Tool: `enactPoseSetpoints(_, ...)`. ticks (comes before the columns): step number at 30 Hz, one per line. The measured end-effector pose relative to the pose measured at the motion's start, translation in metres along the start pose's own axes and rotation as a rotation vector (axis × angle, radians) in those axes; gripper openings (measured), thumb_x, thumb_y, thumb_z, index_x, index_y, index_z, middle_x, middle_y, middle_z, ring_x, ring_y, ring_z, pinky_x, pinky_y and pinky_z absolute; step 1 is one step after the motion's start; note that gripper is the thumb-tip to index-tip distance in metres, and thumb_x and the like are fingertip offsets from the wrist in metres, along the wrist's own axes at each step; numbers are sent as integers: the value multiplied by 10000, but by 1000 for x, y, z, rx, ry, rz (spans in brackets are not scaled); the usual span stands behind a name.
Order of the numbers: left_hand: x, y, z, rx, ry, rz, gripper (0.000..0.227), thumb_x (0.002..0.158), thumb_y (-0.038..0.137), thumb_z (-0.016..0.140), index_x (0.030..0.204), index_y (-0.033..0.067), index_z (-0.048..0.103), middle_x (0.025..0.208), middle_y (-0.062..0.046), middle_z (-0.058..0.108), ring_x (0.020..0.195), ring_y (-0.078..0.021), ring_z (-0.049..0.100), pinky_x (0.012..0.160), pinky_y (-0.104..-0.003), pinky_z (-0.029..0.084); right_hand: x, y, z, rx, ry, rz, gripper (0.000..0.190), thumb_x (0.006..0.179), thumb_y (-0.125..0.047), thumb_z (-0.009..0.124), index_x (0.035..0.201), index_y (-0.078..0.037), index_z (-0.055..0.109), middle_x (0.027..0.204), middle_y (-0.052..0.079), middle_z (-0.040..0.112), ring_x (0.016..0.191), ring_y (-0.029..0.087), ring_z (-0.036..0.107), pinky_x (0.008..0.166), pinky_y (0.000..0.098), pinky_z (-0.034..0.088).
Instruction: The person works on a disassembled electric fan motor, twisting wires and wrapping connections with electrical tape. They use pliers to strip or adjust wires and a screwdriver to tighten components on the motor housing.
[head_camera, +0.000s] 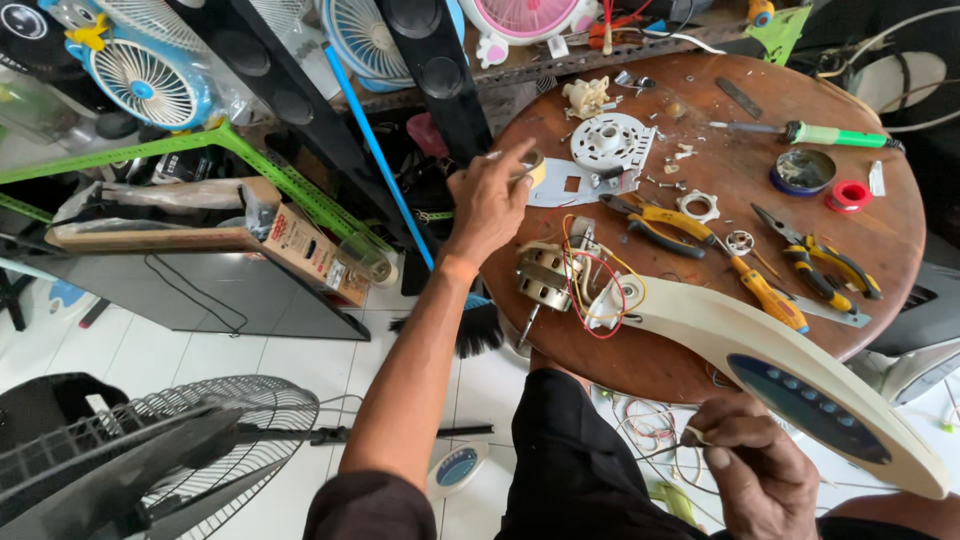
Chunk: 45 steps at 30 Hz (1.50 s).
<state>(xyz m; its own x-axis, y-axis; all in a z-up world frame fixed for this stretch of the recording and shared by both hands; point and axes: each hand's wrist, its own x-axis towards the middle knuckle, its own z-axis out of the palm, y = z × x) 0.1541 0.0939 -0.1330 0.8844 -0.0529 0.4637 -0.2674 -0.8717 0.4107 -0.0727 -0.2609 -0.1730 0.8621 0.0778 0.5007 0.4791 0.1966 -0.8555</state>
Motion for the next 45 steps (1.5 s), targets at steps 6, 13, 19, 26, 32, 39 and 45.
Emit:
enactPoseSetpoints(6, 22, -53, 73, -19, -94, 135, 505, 866, 74, 647, 1364, 154, 624, 1243, -182, 681, 1152, -380, 618, 1027, -470, 461, 18, -6, 11, 394, 345, 544, 80, 969, -51, 578, 917, -24, 634, 1215, 114, 644, 875, 211, 590, 741, 330, 443)
enactPoseSetpoints(13, 10, -4, 21, -52, -51, 303, 411, 872, 126, 699, 1259, -13, 692, 1216, -213, 728, 1096, -404, 677, 991, -499, 506, 60, -34, 28, 679, 326, 684, 218, 1028, -229, 580, 1050, -25, 656, 1030, 99, 644, 909, 193, 592, 797, 323, 470)
enactPoseSetpoints(19, -89, 132, -55, -173, 143, 549, 244, 952, 74, 597, 1176, 75, 693, 1338, -167, 570, 1226, -391, 578, 1116, -533, 449, 74, -42, 42, 977, 401, 752, 182, 1013, -218, 585, 987, -81, 701, 996, 82, 716, 910, 263, 592, 664, 359, 400)
enactPoseSetpoints(26, -116, 169, -56, 101, 509, 644, 297, 966, 299, 882, 1203, 233, 715, 1291, -58, 645, 1176, -282, 658, 1073, -497, 518, 82, -63, 56, 1023, 180, 808, 391, 1010, -321, 576, 1162, 12, 716, 1145, 130, 723, 955, 265, 588, 747, 353, 416)
enactPoseSetpoints(32, -121, 171, -60, 65, 441, 656, 244, 990, 227, 806, 1187, 214, 661, 1302, -41, 663, 1214, -283, 653, 1103, -529, 457, 70, -57, 54, 989, 150, 837, 438, 1011, -342, 539, 1233, 0, 699, 1193, 116, 732, 1003, 257, 622, 780, 375, 442)
enactPoseSetpoints(39, -138, 186, -82, -360, 103, 287, 88, 937, 226, 660, 906, 144, 647, 1180, -57, 623, 1122, -250, 608, 1006, -435, 433, 47, -31, 40, -274, -81, 230, 458, 910, -192, 654, 1337, -55, 566, 1347, 110, 577, 1151, 193, 654, 901, 306, 509)
enactPoseSetpoints(45, -152, 188, -74, -499, -25, 197, 58, 883, 168, 683, 938, 152, 672, 1140, -38, 639, 1026, -253, 638, 984, -425, 445, 64, -36, 46, -264, -308, 43, 175, 942, -198, 647, 1063, -79, 687, 1163, 110, 741, 1077, 220, 735, 960, 327, 551)
